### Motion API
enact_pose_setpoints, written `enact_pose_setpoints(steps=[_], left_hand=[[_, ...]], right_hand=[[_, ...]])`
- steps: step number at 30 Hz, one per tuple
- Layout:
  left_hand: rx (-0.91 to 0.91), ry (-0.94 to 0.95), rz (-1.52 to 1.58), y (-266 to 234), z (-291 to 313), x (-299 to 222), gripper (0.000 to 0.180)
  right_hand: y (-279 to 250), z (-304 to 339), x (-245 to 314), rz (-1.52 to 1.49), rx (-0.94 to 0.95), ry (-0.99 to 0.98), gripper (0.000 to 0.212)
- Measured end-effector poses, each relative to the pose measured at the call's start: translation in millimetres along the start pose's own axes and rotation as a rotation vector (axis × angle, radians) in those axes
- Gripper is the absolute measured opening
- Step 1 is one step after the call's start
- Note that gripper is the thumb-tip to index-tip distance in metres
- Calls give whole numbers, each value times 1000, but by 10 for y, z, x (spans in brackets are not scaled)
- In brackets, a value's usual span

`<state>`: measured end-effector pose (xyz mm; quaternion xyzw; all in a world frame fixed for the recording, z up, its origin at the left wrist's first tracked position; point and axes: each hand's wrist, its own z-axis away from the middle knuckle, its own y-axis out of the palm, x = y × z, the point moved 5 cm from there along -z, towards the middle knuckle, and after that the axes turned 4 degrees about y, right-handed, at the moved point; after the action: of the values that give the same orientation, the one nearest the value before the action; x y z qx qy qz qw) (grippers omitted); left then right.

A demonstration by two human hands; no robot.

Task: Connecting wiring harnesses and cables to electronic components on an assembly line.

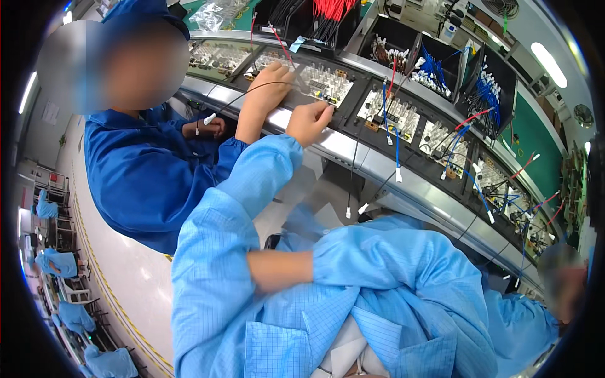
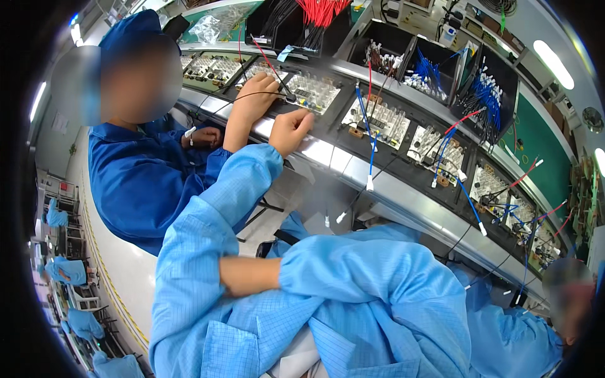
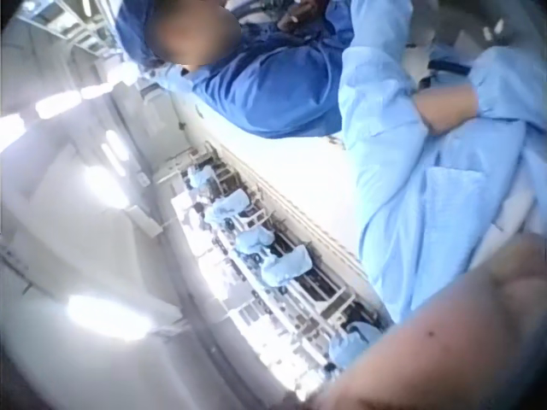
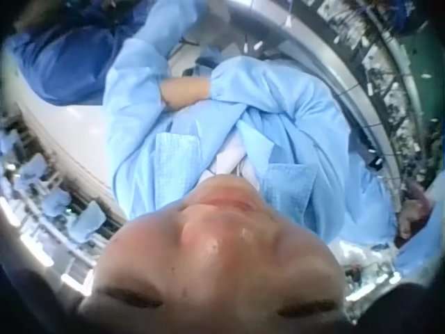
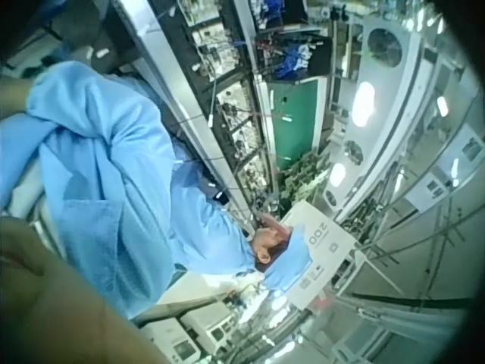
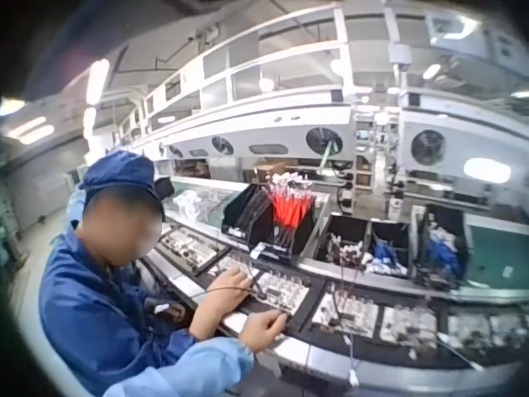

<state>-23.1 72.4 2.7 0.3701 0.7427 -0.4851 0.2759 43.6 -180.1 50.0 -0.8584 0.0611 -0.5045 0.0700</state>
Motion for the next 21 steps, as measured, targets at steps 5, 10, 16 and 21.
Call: enact_pose_setpoints(steps=[5, 10, 16, 21], left_hand=[[-109, 72, 51, -33, -54, 0, 27], [-92, 42, -22, -27, -113, 75, 26], [-74, 109, -45, -27, -39, 112, 26], [3, 165, -10, -39, -112, 125, 29]], right_hand=[[-338, 175, 172, 167, -105, 118, 28], [-487, 109, 721, 533, 134, 40, 27], [-703, 110, 1209, 755, -69, 101, 32], [-79, 42, 948, -46, 414, 239, 52]])
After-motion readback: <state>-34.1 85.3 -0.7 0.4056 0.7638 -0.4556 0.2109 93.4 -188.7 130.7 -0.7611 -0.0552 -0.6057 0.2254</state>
